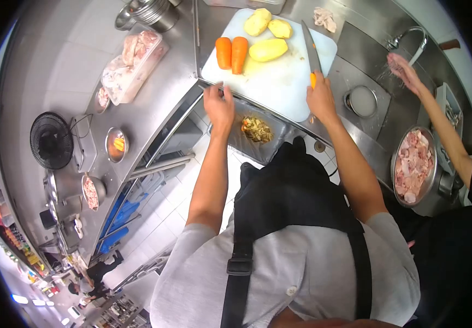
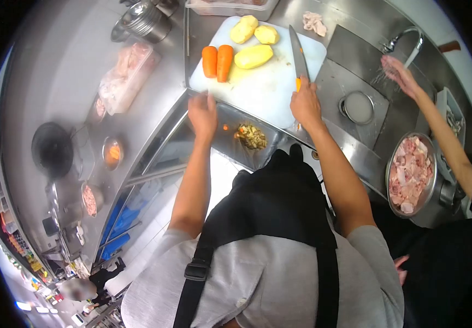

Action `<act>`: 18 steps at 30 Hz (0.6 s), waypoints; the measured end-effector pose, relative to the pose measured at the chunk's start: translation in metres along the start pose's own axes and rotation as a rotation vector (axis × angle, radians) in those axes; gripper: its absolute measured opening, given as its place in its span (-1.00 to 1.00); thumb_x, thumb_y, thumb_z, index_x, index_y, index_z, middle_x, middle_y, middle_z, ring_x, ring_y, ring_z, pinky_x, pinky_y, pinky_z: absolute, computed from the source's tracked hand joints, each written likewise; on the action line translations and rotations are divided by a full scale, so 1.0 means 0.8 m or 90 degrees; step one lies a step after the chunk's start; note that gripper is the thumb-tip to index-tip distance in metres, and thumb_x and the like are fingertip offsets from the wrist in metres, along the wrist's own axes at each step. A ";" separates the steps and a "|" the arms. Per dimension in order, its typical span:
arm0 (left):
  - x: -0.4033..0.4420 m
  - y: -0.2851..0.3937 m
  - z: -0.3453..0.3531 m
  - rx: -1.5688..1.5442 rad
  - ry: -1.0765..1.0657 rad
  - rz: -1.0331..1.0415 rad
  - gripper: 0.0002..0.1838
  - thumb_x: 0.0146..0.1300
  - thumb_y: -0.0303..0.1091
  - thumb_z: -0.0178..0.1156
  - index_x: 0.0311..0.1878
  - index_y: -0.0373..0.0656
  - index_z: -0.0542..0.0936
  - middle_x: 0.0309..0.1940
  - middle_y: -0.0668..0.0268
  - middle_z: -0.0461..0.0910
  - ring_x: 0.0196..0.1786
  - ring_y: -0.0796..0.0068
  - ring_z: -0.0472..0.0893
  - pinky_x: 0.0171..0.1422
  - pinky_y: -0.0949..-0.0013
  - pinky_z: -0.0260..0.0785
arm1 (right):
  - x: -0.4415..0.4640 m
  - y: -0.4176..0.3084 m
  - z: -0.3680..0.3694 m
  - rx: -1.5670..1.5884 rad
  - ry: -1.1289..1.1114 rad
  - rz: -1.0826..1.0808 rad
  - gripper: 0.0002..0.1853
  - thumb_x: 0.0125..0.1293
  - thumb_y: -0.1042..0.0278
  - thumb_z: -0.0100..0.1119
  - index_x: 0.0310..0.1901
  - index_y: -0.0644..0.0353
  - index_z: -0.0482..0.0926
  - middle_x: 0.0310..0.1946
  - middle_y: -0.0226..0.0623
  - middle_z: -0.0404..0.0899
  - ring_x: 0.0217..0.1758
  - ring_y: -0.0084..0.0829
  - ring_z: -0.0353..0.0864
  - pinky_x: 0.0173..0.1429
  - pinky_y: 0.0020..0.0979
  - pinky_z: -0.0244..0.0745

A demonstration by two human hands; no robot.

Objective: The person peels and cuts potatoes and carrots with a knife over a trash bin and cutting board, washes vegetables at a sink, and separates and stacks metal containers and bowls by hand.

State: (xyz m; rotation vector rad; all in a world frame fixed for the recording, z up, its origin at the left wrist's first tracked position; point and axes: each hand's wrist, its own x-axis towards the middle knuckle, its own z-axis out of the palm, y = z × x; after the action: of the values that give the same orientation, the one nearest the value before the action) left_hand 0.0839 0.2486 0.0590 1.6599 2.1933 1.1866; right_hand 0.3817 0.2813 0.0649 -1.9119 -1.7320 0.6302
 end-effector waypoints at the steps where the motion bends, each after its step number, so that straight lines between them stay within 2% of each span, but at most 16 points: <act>1: 0.022 0.007 0.008 0.006 0.052 0.045 -0.68 0.28 -0.23 0.35 0.03 -0.17 0.71 -0.11 -0.02 0.66 -0.09 -0.03 0.61 0.08 0.06 0.48 | -0.002 -0.004 -0.001 -0.007 -0.009 0.012 -0.38 0.38 0.44 0.17 0.43 0.27 0.21 0.20 0.31 0.38 0.14 0.28 0.56 0.26 0.04 0.49; 2: 0.046 0.016 0.017 0.012 0.104 0.089 -0.69 0.28 -0.22 0.35 0.03 -0.14 0.71 -0.10 -0.02 0.67 -0.10 -0.02 0.61 0.08 0.08 0.48 | -0.002 -0.008 -0.002 -0.015 -0.018 0.023 -0.38 0.38 0.44 0.17 0.43 0.28 0.21 0.20 0.32 0.39 0.14 0.28 0.56 0.26 0.04 0.50; 4: 0.092 0.041 0.028 0.107 0.037 0.168 -0.62 0.30 -0.23 0.30 0.15 -0.12 0.67 0.02 -0.02 0.64 0.05 -0.03 0.57 0.17 0.05 0.44 | -0.003 -0.015 -0.005 -0.018 -0.026 0.028 -0.38 0.39 0.44 0.16 0.43 0.26 0.20 0.20 0.32 0.38 0.14 0.28 0.57 0.25 0.04 0.50; 6: 0.130 0.063 0.049 0.176 -0.051 0.180 -0.56 0.32 -0.21 0.24 0.23 -0.11 0.63 0.08 0.01 0.64 0.18 -0.02 0.53 0.29 0.04 0.39 | -0.003 -0.014 -0.007 -0.023 -0.031 0.022 -0.39 0.40 0.43 0.15 0.44 0.25 0.20 0.20 0.31 0.38 0.13 0.27 0.58 0.23 0.04 0.51; 9: 0.168 0.091 0.070 0.354 -0.224 0.162 -0.51 0.32 -0.18 0.18 0.31 -0.05 0.58 0.11 -0.01 0.65 0.25 -0.05 0.51 0.34 0.04 0.38 | 0.001 -0.013 -0.007 -0.029 -0.034 0.017 -0.39 0.41 0.41 0.15 0.44 0.23 0.20 0.20 0.29 0.38 0.11 0.26 0.60 0.21 0.04 0.52; 12: 0.189 0.097 0.091 0.416 -0.299 0.130 -0.44 0.31 -0.14 0.18 0.34 -0.15 0.52 0.07 -0.07 0.66 0.30 -0.09 0.50 0.38 0.04 0.38 | -0.004 -0.020 -0.012 -0.037 -0.045 0.052 -0.39 0.42 0.42 0.15 0.44 0.22 0.19 0.20 0.28 0.39 0.10 0.25 0.61 0.20 0.04 0.53; 15: 0.204 0.102 0.096 0.492 -0.434 0.201 -0.41 0.29 -0.14 0.21 0.28 -0.32 0.49 0.05 -0.14 0.66 0.29 -0.11 0.53 0.34 0.04 0.42 | -0.001 -0.016 -0.012 -0.008 -0.049 0.064 -0.40 0.41 0.44 0.14 0.44 0.21 0.19 0.21 0.27 0.39 0.10 0.24 0.61 0.20 0.03 0.53; 18: 0.201 0.105 0.098 0.410 -0.421 0.117 -0.42 0.26 -0.17 0.25 0.21 -0.42 0.47 0.05 -0.15 0.66 0.21 -0.09 0.60 0.26 0.04 0.48 | 0.004 -0.013 -0.013 0.027 -0.051 0.080 -0.40 0.39 0.47 0.12 0.43 0.21 0.20 0.23 0.29 0.40 0.14 0.24 0.59 0.23 0.03 0.51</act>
State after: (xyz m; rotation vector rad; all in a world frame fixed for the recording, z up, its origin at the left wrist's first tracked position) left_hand 0.1289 0.4329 0.1144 2.0977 2.0839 -0.1315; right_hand 0.3807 0.2847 0.0794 -2.0033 -1.6413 0.7937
